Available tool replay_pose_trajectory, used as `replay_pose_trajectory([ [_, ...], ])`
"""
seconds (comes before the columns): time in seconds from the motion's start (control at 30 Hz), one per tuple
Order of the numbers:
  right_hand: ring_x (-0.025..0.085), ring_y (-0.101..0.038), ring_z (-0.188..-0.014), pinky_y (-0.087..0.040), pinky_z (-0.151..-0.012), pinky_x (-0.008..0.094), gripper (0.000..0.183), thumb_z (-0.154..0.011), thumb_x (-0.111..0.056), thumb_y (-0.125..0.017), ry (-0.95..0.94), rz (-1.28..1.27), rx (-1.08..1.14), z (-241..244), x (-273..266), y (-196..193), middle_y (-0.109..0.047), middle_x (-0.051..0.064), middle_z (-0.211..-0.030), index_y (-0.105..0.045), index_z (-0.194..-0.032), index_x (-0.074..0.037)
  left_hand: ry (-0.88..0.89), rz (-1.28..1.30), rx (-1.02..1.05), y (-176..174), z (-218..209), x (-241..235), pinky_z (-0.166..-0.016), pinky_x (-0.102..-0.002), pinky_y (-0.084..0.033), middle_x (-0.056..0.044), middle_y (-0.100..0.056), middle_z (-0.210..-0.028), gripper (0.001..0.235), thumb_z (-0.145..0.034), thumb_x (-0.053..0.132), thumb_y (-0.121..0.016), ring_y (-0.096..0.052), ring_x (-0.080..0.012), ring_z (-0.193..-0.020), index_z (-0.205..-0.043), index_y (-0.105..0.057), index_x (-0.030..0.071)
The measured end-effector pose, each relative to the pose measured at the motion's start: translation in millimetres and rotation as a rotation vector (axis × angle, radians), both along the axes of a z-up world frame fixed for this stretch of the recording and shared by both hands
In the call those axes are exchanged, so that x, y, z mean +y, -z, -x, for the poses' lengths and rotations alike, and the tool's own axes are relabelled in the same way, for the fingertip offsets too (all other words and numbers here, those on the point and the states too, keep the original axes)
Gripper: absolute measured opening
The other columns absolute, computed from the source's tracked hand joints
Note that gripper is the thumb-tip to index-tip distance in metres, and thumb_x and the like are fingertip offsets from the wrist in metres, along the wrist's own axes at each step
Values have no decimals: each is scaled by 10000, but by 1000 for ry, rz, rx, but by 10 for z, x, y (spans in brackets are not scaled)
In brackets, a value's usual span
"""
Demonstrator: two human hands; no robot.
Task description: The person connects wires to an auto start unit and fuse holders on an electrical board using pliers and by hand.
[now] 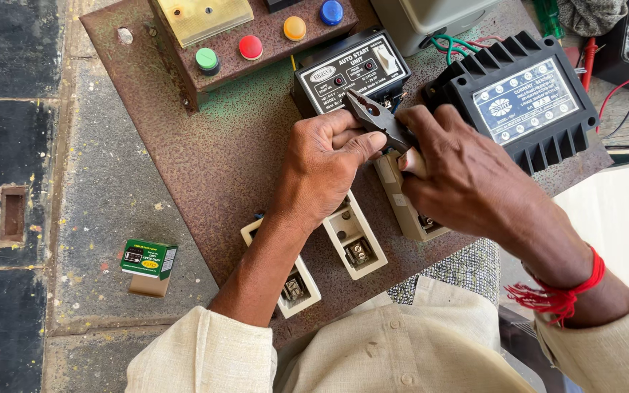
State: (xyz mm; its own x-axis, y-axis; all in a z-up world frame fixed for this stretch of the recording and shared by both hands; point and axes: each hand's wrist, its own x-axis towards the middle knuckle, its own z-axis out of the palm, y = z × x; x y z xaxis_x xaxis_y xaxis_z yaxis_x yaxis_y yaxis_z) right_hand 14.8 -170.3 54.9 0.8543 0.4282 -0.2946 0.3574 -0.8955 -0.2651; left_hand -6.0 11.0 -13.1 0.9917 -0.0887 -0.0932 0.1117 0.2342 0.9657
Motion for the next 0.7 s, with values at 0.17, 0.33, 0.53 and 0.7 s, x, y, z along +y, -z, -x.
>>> replay_pose_trajectory([
  [0.17, 331, -575, -848, -515, -756, 454, 201, -793, -84, -589, -57, 72, -119, -135, 91, 65, -518, 168, -882, -546, -968, 6, -8, 34, -51, 71, -30, -34, -861, -234, -584, -79, -779, -1040, 200, -931, -14, -668, -706, -73, -934, -1121, -725, -42],
  [0.33, 357, -589, -883, -491, -787, 486, 250, -745, -80, -602, -71, -179, -53, -195, 76, 31, -541, 145, -938, -555, -972, 15, -16, 16, 0, 88, -34, -50, -834, -235, -591, -81, -780, -1028, 194, -932, -1, -674, -711, -75, -923, -1114, -726, -45],
  [0.53, 330, -591, -854, -493, -757, 466, 290, -718, -109, -681, 19, -235, -33, -135, 95, 58, -521, 143, -934, -544, -940, 16, -97, -220, -56, -80, 35, -95, -740, -264, -583, -82, -810, -919, 143, -927, 95, -712, -720, -73, -829, -1025, -745, -4],
  [0.7, 293, -573, -857, -481, -739, 455, 314, -714, -121, -714, 62, -328, -74, -109, 0, 254, -505, 132, -944, -534, -933, 16, -170, -489, -155, -214, 32, -136, -641, -324, -558, -132, -781, -862, 190, -921, 211, -747, -751, -173, -747, -976, -747, 30],
])
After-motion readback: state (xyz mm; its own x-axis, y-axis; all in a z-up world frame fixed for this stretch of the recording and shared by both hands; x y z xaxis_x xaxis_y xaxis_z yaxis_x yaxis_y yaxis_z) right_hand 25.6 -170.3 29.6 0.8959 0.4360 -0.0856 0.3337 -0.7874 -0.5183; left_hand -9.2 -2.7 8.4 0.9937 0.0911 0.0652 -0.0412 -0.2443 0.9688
